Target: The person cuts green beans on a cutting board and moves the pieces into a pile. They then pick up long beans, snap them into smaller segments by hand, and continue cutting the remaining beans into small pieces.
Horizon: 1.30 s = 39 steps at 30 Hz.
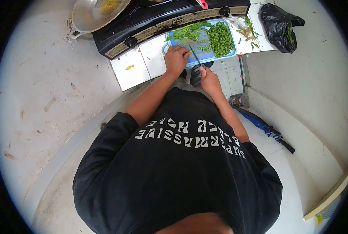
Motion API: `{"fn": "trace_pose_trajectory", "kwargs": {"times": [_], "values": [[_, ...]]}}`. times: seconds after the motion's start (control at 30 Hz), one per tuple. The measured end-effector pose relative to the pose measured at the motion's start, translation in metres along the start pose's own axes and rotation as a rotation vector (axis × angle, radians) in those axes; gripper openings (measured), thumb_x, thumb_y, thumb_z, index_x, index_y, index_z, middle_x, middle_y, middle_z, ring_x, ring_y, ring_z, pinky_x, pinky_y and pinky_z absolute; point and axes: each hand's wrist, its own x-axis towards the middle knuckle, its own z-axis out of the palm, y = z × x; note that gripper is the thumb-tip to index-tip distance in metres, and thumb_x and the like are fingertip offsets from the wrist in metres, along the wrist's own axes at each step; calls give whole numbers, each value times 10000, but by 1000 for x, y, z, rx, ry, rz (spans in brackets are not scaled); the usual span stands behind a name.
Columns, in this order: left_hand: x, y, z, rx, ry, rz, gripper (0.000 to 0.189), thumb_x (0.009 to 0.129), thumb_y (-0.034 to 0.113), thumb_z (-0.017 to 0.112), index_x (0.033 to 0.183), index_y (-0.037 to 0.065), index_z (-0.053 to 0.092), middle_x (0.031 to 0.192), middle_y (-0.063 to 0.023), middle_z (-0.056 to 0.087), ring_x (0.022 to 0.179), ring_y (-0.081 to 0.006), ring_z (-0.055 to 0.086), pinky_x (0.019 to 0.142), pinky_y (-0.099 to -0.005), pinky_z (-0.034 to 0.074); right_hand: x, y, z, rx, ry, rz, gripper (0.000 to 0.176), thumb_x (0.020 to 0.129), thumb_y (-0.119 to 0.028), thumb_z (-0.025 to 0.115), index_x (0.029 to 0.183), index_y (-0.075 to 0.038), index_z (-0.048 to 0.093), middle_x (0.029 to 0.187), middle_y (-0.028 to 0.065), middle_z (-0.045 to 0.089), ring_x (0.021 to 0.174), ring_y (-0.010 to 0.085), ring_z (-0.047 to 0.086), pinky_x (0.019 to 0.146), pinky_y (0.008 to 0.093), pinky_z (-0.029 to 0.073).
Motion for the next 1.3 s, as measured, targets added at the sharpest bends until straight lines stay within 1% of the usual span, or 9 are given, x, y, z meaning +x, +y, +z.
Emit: {"fn": "trace_pose_trajectory", "kwargs": {"times": [0.07,0.4,0.57,0.8,0.87,1.0,1.07,1.2,1.3], "values": [[1,-2,1,-23,-44,-30,137,819,240,812,866,115,782,868,-53,722,893,-298,637,768,-429,532,5,2,1,-9,-9,-14,519,1093,-428,409,1055,28,655,947,355,683,931,554,655,821,622,509],[7,-4,0,-3,-99,-27,136,818,242,815,834,115,767,862,-53,722,891,-298,638,754,-435,530,11,-4,1,4,1,-38,520,1101,-449,402,1021,6,639,956,336,680,961,546,638,814,608,493],[7,-2,-2,3,-128,-29,126,831,232,800,843,110,771,851,-66,723,890,-308,640,771,-439,533,13,-10,9,-50,-10,47,527,1089,-453,412,1062,12,657,988,342,691,967,548,656,825,625,510],[4,-6,0,-8,-73,27,122,830,208,793,867,93,782,863,-92,735,888,-317,646,781,-439,532,-3,5,11,-7,-4,29,535,1090,-466,397,1099,4,653,980,345,691,967,551,656,835,624,513],[3,-7,4,-25,-31,26,105,797,180,799,827,83,773,816,-94,724,866,-315,644,758,-434,532,-18,9,2,-27,-32,97,539,1092,-465,389,1102,4,656,972,349,692,951,556,657,831,624,511],[5,-14,-1,-115,-62,36,100,793,164,794,840,78,772,823,-88,733,858,-314,644,771,-431,532,-21,7,2,-34,-20,92,542,1094,-462,384,1108,5,658,958,352,692,933,563,657,823,625,512],[5,-12,-1,-112,-81,33,91,782,139,783,847,77,769,832,-84,739,861,-310,646,776,-426,535,-15,8,3,-32,22,111,517,1100,-440,413,1017,17,639,928,342,683,915,555,647,790,616,497],[5,-11,0,-100,-68,32,93,769,118,772,853,78,768,828,-80,737,868,-308,650,784,-424,539,-13,-1,-2,-14,52,64,516,1101,-437,412,1009,17,640,920,343,682,903,559,643,784,621,494],[4,-11,0,-86,-58,41,103,765,111,767,864,84,770,831,-78,737,872,-308,650,785,-424,541,-12,-3,0,-19,11,45,529,1092,-448,404,1101,18,654,944,363,684,919,567,652,811,634,508]]}}
